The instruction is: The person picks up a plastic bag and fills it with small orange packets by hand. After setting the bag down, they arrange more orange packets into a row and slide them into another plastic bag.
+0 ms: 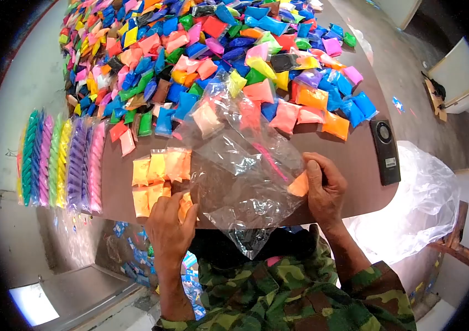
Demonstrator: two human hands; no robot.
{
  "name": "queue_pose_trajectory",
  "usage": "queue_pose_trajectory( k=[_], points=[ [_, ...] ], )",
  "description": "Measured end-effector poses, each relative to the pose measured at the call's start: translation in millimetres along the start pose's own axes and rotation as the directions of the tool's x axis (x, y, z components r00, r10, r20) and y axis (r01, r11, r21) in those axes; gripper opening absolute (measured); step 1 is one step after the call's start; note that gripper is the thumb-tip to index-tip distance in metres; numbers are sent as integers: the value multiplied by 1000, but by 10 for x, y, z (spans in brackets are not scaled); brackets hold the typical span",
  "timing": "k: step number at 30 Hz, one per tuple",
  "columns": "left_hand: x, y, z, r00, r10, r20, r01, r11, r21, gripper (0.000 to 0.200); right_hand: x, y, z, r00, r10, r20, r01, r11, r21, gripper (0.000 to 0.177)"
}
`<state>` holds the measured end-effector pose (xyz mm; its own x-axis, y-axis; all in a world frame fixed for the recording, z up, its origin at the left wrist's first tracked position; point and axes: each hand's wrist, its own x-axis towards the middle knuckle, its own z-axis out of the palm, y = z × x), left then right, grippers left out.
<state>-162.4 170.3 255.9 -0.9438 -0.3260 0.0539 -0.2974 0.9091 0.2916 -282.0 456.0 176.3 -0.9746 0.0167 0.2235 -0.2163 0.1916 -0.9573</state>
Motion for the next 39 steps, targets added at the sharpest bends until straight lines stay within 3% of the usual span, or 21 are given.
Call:
queue_pose_trajectory(
  k=[2, 5, 8, 11, 14, 16, 21, 22, 24, 26, 29, 36, 39],
  points=[
    [-23, -1, -36, 995, -54, 85, 62, 994, -88, 38, -3, -7, 4, 1000, 16, 5, -16, 1000, 13, 18],
    [-63, -116, 106, 989, 112, -100, -117, 992, -50, 38, -1, -30, -1, 1000, 19, 1, -19, 1000, 5, 17],
    [-104, -222, 158, 984, 165, -67, -168, 985, -46, 43, 8, -41, -3, 1000, 8, 5, -8, 1000, -8, 17],
    [-70, -131, 18, 999, 17, 37, -7, 970, -243, 43, 4, -52, -1, 1000, 13, 0, -13, 1000, -18, 17],
    [-45, -46, -148, 997, -59, 43, 68, 962, -264, 43, 0, -15, 9, 1000, 16, -10, -16, 1000, 9, 16],
    [-48, -134, -207, 998, 11, -60, -24, 973, -230, 36, 3, -20, 12, 1000, 21, -11, -21, 1000, 6, 15],
    [-33, 237, -413, 977, -191, -93, 121, 859, -498, 31, 16, -47, 17, 1000, -6, 1, 6, 1000, 27, 15],
    [11, 322, -281, 982, -153, -106, 80, 862, -501, 32, 17, -47, 15, 1000, -10, 7, 10, 999, 31, 15],
    [176, 539, -35, 981, 79, -175, -155, 863, -481, 33, 16, -42, 7, 1000, -13, 8, 13, 1000, 17, 15],
    [321, 747, 247, 973, 175, -148, -227, 819, -527, 31, 16, -57, 7, 1000, -8, 8, 8, 1000, 13, 15],
    [475, 983, 589, 950, 287, -121, -309, 818, -485, 33, 18, -47, 7, 1000, -8, 2, 8, 1000, 25, 16],
    [533, 1162, 667, 872, 489, 31, -352, 668, -656, 27, 11, -4, -1, 1000, 16, -3, -16, 998, 64, 19],
    [522, 1088, 752, 857, 514, -25, -375, 590, -715, 26, 10, -9, -4, 1000, 26, 11, -26, 998, 52, 20]
  ],
)
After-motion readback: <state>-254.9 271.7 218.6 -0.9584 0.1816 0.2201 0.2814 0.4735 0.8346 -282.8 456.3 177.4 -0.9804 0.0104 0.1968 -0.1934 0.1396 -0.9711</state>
